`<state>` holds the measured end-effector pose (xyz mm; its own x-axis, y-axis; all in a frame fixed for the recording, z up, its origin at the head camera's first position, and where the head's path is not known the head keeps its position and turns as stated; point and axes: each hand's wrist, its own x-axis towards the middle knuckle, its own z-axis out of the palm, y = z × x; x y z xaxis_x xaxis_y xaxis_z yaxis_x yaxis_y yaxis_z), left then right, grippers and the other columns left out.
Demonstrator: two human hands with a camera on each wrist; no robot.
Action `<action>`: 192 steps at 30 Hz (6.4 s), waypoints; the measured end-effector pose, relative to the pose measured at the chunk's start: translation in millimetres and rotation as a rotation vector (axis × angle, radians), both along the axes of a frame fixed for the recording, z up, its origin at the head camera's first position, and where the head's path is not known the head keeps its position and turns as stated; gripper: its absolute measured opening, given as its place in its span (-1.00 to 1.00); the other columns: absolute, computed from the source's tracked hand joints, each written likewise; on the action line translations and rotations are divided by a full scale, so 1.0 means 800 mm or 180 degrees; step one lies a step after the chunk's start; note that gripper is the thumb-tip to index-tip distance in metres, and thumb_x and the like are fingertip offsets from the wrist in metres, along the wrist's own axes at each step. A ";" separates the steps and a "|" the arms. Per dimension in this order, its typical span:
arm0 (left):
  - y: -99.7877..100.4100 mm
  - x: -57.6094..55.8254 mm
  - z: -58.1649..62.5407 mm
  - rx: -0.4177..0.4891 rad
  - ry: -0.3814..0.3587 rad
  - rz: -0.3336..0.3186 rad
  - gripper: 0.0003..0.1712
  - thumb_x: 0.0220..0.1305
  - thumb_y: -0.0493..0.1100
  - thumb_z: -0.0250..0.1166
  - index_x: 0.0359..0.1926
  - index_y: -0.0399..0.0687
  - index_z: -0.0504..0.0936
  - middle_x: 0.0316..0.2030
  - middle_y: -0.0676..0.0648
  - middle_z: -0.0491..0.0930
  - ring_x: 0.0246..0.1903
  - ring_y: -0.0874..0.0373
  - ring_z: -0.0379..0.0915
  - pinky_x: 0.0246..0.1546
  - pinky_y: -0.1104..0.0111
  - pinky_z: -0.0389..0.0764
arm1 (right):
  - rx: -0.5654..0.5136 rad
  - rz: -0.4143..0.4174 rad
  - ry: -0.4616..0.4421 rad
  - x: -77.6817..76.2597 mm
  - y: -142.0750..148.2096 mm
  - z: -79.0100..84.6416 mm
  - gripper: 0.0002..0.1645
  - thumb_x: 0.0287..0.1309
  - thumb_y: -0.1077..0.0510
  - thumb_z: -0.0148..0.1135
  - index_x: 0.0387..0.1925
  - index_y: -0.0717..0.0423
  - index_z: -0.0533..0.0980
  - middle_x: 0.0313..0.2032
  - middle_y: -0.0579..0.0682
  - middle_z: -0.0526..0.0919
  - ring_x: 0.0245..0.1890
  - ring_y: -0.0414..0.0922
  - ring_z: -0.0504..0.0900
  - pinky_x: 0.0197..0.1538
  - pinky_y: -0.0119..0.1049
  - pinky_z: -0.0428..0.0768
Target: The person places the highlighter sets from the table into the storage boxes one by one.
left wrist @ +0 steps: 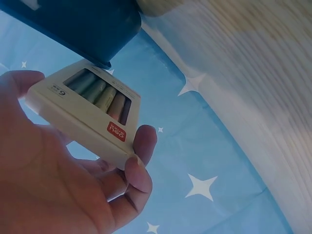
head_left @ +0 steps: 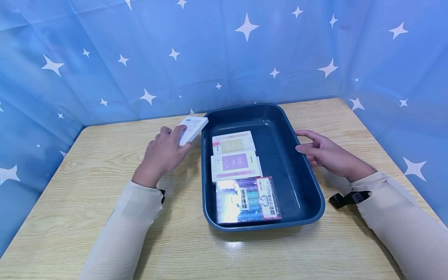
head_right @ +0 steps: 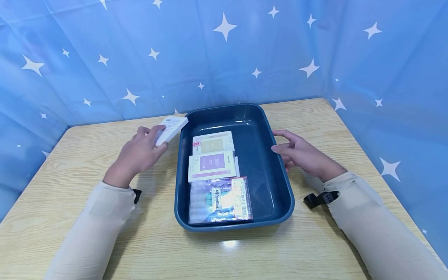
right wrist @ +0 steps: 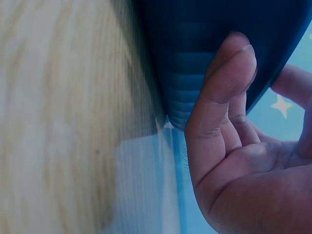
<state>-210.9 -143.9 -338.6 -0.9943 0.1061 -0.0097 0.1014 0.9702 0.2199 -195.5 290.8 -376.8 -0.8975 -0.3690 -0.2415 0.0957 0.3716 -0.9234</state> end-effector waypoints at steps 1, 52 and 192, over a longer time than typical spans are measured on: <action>0.000 0.000 0.000 -0.0004 -0.0005 -0.0015 -0.20 0.33 0.24 -0.06 0.55 0.20 0.10 0.35 -0.36 0.21 0.08 -0.25 0.40 0.03 -0.14 0.47 | -0.0002 0.0003 -0.0003 0.000 0.000 0.000 -0.22 0.48 -0.09 0.04 0.55 -0.02 -0.01 -0.41 -0.14 0.64 -0.51 -0.19 0.51 -0.33 -0.28 0.57; 0.016 0.002 -0.011 0.0059 0.0230 -0.0277 -0.22 0.37 0.33 0.13 0.53 0.31 0.21 0.39 -0.35 0.20 0.17 -0.23 0.39 0.13 -0.10 0.50 | -0.0152 0.0054 -0.0049 -0.001 0.002 0.001 -0.23 0.50 -0.05 0.02 0.55 -0.01 -0.03 -0.14 -0.07 0.78 -0.34 -0.14 0.73 -0.19 -0.20 0.71; 0.043 -0.010 -0.021 0.0685 0.0224 -0.1549 -0.42 0.29 -0.03 0.37 0.31 0.35 0.46 0.54 -0.07 0.07 0.51 -0.06 -0.04 0.41 -0.03 0.27 | -0.0072 0.0003 -0.0061 -0.003 0.000 0.000 -0.27 0.51 -0.03 0.00 0.54 -0.04 -0.01 -0.31 -0.13 0.73 -0.47 -0.16 0.60 -0.33 -0.29 0.58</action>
<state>-218.8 -109.7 -355.4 -0.8271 0.5473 0.1280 0.5500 0.7410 0.3852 -197.9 290.7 -377.0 -0.8924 -0.3755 -0.2502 0.1130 0.3509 -0.9296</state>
